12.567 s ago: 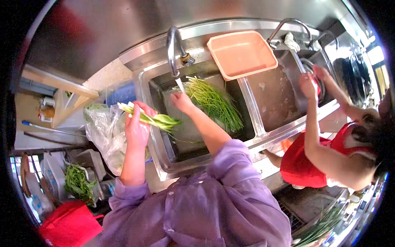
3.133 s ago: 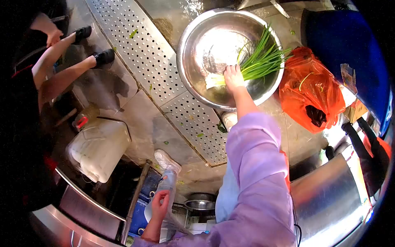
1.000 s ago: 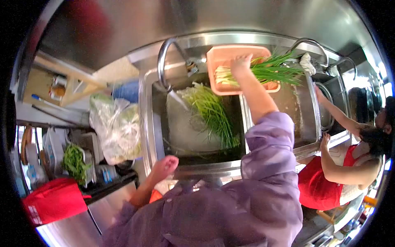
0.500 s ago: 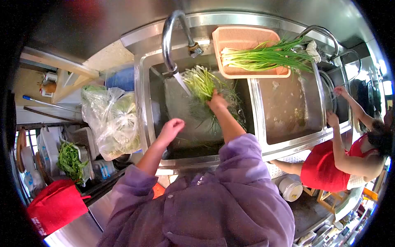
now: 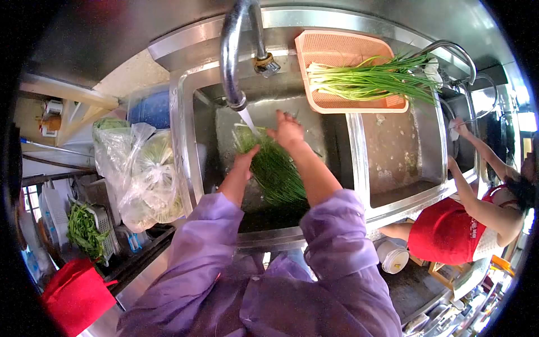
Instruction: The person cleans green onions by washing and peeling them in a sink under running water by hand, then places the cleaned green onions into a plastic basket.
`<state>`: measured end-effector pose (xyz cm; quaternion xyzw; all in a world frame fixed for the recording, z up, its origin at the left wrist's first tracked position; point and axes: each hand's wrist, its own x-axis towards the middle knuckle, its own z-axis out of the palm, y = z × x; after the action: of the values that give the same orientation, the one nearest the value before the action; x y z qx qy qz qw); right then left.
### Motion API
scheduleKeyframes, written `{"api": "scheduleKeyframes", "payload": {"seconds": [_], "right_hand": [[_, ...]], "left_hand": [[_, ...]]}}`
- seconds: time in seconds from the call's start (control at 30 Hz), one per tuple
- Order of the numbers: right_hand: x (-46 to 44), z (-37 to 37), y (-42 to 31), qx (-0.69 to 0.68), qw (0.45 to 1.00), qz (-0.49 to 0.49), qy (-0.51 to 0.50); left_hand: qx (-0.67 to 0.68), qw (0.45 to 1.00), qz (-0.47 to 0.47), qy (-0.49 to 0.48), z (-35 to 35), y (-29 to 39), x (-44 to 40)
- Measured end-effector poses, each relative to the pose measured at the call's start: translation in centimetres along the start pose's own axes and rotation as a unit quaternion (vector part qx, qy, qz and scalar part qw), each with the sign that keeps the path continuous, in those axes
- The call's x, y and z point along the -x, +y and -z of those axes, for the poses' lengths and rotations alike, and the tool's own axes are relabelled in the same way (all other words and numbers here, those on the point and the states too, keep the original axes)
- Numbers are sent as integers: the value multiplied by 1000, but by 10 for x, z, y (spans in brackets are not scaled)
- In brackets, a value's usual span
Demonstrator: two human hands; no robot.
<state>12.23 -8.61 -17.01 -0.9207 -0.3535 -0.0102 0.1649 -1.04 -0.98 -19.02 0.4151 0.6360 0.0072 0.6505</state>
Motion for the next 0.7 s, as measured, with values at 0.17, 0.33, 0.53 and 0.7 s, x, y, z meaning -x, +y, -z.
{"api": "scheduleKeyframes", "payload": {"seconds": [0.17, 0.33, 0.53, 0.7], "right_hand": [[17, -39, 8, -191, 916, -29, -351], [15, 2, 71, -237, 757, -169, -585], [16, -34, 0, -55, 953, -47, -293], [21, -39, 8, 103, 915, -70, -384]], "left_hand": [[157, 975, -9, -157, 24, -20, -25], [151, 972, 77, -162, 59, -20, -38], [217, 962, 28, -164, 44, -41, -62], [-271, 956, -102, -47, 51, -22, -51]]}}
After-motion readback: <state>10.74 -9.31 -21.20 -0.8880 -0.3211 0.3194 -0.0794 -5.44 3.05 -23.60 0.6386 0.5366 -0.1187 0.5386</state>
